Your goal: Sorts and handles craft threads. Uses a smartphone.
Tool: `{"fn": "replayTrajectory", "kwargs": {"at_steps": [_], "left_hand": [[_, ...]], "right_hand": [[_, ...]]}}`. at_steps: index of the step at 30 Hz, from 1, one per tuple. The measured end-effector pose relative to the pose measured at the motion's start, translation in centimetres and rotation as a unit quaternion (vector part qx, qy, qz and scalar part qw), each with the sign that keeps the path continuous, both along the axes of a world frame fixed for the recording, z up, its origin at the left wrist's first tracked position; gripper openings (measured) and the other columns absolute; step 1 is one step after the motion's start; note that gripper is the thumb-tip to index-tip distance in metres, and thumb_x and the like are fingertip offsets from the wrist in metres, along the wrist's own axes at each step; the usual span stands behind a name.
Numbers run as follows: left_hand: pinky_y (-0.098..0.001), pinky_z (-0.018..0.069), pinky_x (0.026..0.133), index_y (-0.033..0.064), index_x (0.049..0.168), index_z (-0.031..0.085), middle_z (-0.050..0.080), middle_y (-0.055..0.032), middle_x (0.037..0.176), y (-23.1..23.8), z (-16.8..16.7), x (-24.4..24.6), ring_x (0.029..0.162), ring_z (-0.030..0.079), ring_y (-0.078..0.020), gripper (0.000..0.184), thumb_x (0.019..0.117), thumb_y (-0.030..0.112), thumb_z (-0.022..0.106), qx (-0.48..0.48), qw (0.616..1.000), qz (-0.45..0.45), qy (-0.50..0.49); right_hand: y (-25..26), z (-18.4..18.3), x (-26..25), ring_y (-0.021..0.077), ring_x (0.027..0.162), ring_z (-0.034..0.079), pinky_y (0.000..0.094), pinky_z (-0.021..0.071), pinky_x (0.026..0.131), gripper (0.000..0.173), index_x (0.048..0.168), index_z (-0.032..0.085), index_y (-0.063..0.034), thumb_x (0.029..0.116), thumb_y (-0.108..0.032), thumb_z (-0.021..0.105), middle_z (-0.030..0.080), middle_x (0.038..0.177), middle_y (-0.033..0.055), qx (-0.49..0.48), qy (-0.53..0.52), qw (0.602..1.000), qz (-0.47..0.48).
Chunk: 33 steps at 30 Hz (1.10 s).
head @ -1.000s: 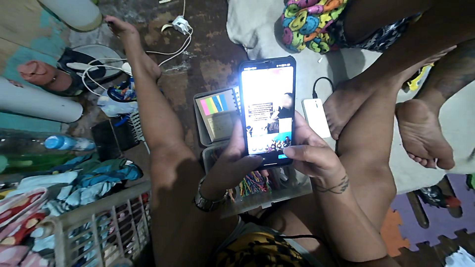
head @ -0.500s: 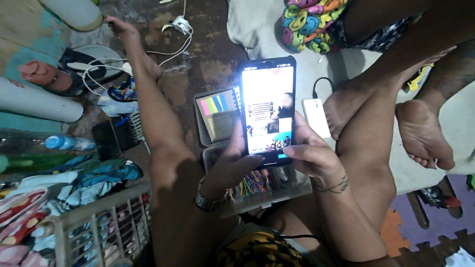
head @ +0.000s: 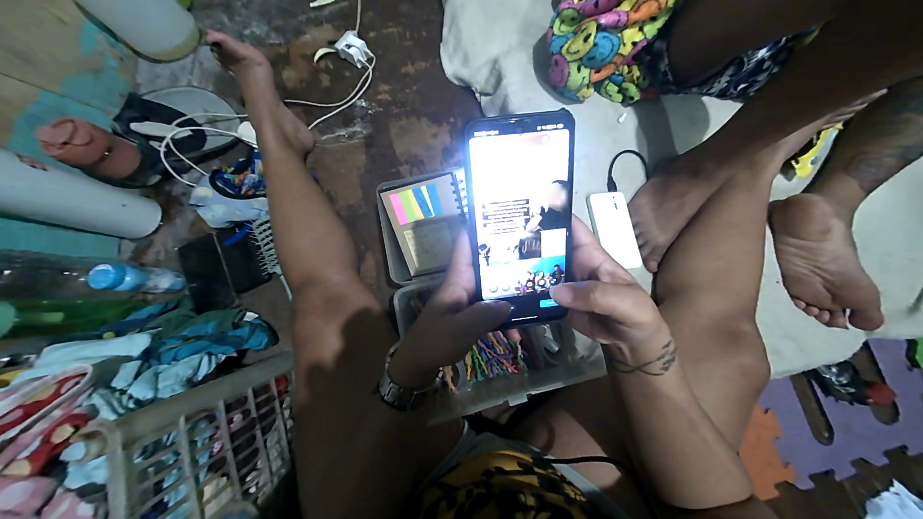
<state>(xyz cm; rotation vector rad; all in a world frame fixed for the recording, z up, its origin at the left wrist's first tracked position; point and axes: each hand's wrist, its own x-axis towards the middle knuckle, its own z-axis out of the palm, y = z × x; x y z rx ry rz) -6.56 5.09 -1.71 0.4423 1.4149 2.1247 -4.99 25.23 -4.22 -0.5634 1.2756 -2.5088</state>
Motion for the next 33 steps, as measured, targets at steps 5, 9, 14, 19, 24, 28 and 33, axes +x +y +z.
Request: {"fn": "replayTrajectory", "kwargs": {"at_steps": [5,9,14,19,24,28,33], "left_hand": [[-0.0199,0.0593,0.066,0.0176,0.15,0.026,0.066,0.0005,0.116,0.0,0.2,0.0,0.081,0.069,-0.0064,0.072,0.0844,-0.003,0.047,-0.002,1.0,0.002,0.005],[-0.021,0.06,0.066,0.019,0.152,0.023,0.066,0.0001,0.119,0.1,0.0,0.0,0.082,0.07,-0.008,0.076,0.0836,-0.005,0.045,-0.001,1.0,0.002,0.005],[-0.0161,0.0566,0.067,0.0133,0.145,0.03,0.066,0.0022,0.109,-0.2,1.2,0.4,0.078,0.066,-0.0017,0.065,0.085,-0.004,0.046,-0.031,0.999,0.012,-0.011],[-0.0175,0.0572,0.065,0.0157,0.149,0.024,0.065,0.0025,0.112,-0.1,0.3,0.2,0.079,0.067,-0.0031,0.07,0.0852,-0.003,0.047,-0.024,1.0,0.006,-0.004],[-0.0283,0.0617,0.068,0.0219,0.153,0.023,0.063,-0.0092,0.126,-0.1,-4.6,-0.7,0.089,0.071,-0.0176,0.071,0.0919,0.0,0.052,0.061,0.997,-0.039,0.015],[-0.0255,0.0621,0.067,0.0263,0.15,0.025,0.065,-0.001,0.124,0.0,-2.6,-0.4,0.087,0.072,-0.012,0.073,0.0876,-0.002,0.049,0.037,0.999,-0.02,0.026],[-0.0252,0.0619,0.064,0.0248,0.152,0.021,0.066,-0.0013,0.122,0.0,-2.6,-0.4,0.083,0.072,-0.0123,0.076,0.0874,-0.003,0.049,0.044,0.998,-0.018,0.029]], "right_hand": [[-0.1,0.0,0.0,0.0122,0.105,0.069,0.0323,0.0607,0.088,0.065,0.147,0.036,-0.0223,0.09,-0.007,0.062,0.065,0.124,-0.0014,0.0,-0.005,1.0,-0.005],[-0.1,0.0,0.0,0.0121,0.104,0.069,0.0321,0.061,0.087,0.063,0.146,0.037,-0.0226,0.0901,-0.007,0.061,0.066,0.123,-0.0018,-0.001,-0.005,1.0,-0.004],[-0.2,0.0,0.1,0.0123,0.104,0.07,0.0323,0.0612,0.087,0.066,0.148,0.035,-0.0223,0.0899,-0.007,0.062,0.066,0.124,-0.0018,-0.002,-0.011,1.0,-0.005],[-0.1,0.0,0.1,0.0117,0.105,0.069,0.0321,0.0609,0.088,0.066,0.149,0.034,-0.0226,0.0901,-0.008,0.062,0.066,0.125,-0.0022,0.0,-0.008,1.0,-0.003],[-0.1,0.0,0.1,0.0142,0.103,0.07,0.034,0.0624,0.084,0.067,0.149,0.034,-0.0226,0.09,-0.008,0.062,0.065,0.124,0.0008,0.004,-0.017,1.0,-0.005],[-0.1,0.0,0.1,0.0138,0.103,0.07,0.0335,0.0621,0.085,0.065,0.148,0.035,-0.0229,0.0908,-0.008,0.062,0.065,0.125,0.0,0.0,-0.013,1.0,-0.003],[-0.2,0.0,0.1,0.0144,0.102,0.07,0.0335,0.0626,0.084,0.065,0.148,0.035,-0.0225,0.0904,-0.008,0.062,0.065,0.124,0.0005,-0.002,-0.011,1.0,-0.004]]}}
